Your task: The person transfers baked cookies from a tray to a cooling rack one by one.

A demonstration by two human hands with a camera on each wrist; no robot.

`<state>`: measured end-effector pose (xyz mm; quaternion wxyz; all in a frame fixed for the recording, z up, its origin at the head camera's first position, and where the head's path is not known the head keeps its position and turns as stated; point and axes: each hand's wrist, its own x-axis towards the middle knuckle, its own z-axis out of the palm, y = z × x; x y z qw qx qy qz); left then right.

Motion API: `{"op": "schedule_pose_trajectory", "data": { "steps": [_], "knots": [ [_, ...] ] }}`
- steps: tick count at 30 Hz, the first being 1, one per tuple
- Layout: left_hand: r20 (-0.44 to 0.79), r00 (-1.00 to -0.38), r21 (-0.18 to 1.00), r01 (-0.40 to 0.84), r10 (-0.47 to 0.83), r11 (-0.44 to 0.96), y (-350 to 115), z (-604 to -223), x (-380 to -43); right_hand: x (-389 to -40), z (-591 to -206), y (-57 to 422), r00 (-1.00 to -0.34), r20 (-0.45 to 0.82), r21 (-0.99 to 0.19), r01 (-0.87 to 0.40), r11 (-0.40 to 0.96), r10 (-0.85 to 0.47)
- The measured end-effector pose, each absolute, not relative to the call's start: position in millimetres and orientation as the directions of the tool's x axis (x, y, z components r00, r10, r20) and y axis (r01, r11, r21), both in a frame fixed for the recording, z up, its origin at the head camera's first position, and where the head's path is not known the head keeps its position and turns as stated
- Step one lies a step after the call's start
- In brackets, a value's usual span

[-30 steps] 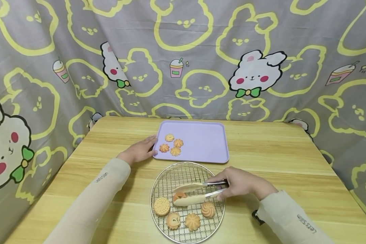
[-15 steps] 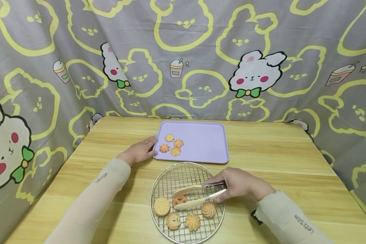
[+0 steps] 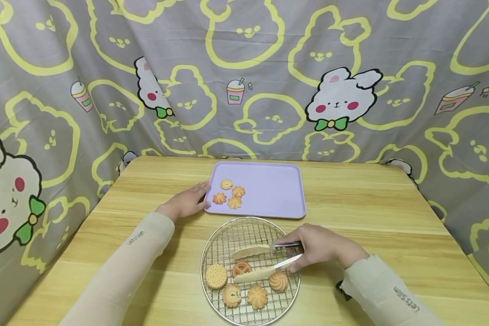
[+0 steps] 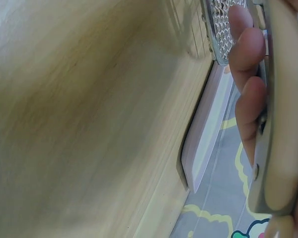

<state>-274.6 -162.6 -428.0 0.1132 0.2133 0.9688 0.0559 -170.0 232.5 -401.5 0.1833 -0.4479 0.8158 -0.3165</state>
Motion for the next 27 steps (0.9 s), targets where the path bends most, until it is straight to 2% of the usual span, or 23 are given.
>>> {"op": "schedule_pose_trajectory", "data": {
  "steps": [15,27],
  "knots": [
    [-0.192,-0.884,0.15,0.402,0.426,0.903,-164,-431,-276,-175,-399,235,-0.563,0.019,-0.737,-0.566,0.369,-0.826],
    [-0.193,-0.882,0.149,0.406,0.429,0.902,-164,-431,-276,-182,-397,234,-0.63,-0.01,-0.728,-0.527,0.438,-0.776]
  ]
}}
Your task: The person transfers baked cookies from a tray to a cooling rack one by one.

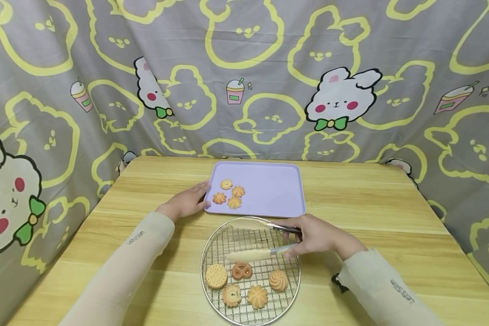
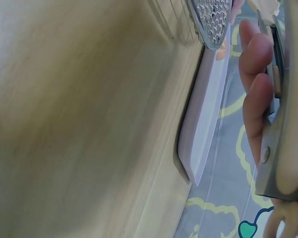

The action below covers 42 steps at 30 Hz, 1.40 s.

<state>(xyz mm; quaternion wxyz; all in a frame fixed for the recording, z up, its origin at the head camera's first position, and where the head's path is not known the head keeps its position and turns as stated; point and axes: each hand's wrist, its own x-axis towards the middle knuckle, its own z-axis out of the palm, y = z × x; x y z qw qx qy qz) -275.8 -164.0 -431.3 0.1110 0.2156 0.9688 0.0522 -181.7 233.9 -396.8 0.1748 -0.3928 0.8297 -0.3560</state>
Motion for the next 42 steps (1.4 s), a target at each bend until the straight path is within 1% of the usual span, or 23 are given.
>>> {"op": "schedule_pose_trajectory", "data": {
  "steps": [14,25,29,36,42],
  "knots": [
    [-0.178,-0.881,0.151,0.414,0.437,0.897,-162,-432,-275,-191,-397,230,-0.677,-0.021,-0.719,-0.501,0.482,-0.736],
    [-0.183,-0.886,0.155,0.402,0.427,0.902,-163,-431,-274,-198,-390,223,-0.72,-0.013,-0.716,-0.478,0.51,-0.694],
    [-0.18,-0.885,0.156,0.406,0.43,0.901,-163,-432,-274,-202,-388,220,-0.738,-0.019,-0.705,-0.469,0.532,-0.675],
    [-0.185,-0.885,0.156,0.403,0.427,0.902,-163,-430,-274,-212,-387,218,-0.75,0.006,-0.673,-0.492,0.553,-0.661],
    [-0.181,-0.887,0.157,0.399,0.424,0.903,-164,-431,-274,-222,-388,216,-0.764,-0.01,-0.646,-0.488,0.587,-0.645]
  ]
}}
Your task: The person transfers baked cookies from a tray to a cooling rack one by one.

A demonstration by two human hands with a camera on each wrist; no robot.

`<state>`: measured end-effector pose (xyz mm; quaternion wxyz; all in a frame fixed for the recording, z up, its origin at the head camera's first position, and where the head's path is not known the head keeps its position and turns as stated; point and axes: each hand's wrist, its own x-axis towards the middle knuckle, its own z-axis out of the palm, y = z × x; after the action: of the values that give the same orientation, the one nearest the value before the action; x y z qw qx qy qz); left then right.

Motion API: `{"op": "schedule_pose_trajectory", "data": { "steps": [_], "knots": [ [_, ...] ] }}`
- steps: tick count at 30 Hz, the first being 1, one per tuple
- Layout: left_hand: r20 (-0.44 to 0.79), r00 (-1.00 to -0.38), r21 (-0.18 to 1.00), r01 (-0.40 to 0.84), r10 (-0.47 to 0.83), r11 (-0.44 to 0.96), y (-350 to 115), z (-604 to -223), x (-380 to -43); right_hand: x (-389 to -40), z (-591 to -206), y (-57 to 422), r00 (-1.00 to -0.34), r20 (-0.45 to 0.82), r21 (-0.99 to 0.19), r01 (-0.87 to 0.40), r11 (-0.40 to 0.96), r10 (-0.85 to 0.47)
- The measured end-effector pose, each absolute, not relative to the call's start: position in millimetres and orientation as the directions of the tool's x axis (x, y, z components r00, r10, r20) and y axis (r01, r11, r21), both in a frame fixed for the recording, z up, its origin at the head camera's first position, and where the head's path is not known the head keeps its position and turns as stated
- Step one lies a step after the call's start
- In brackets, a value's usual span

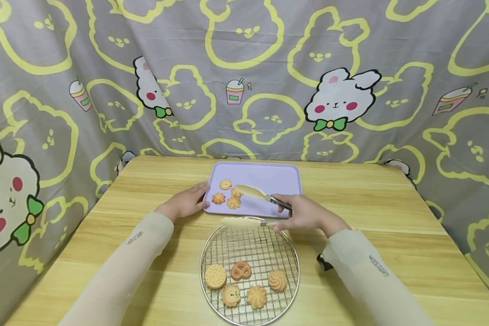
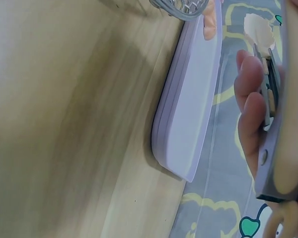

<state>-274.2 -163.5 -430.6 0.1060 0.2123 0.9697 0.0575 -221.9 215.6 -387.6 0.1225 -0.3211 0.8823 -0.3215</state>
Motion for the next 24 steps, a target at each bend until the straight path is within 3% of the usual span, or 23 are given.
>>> {"op": "schedule_pose_trajectory", "data": {
  "steps": [24],
  "knots": [
    [-0.179,-0.886,0.145,0.405,0.427,0.903,-164,-432,-276,-237,-389,201,-0.805,-0.043,-0.512,-0.491,0.705,-0.592]
  ]
}}
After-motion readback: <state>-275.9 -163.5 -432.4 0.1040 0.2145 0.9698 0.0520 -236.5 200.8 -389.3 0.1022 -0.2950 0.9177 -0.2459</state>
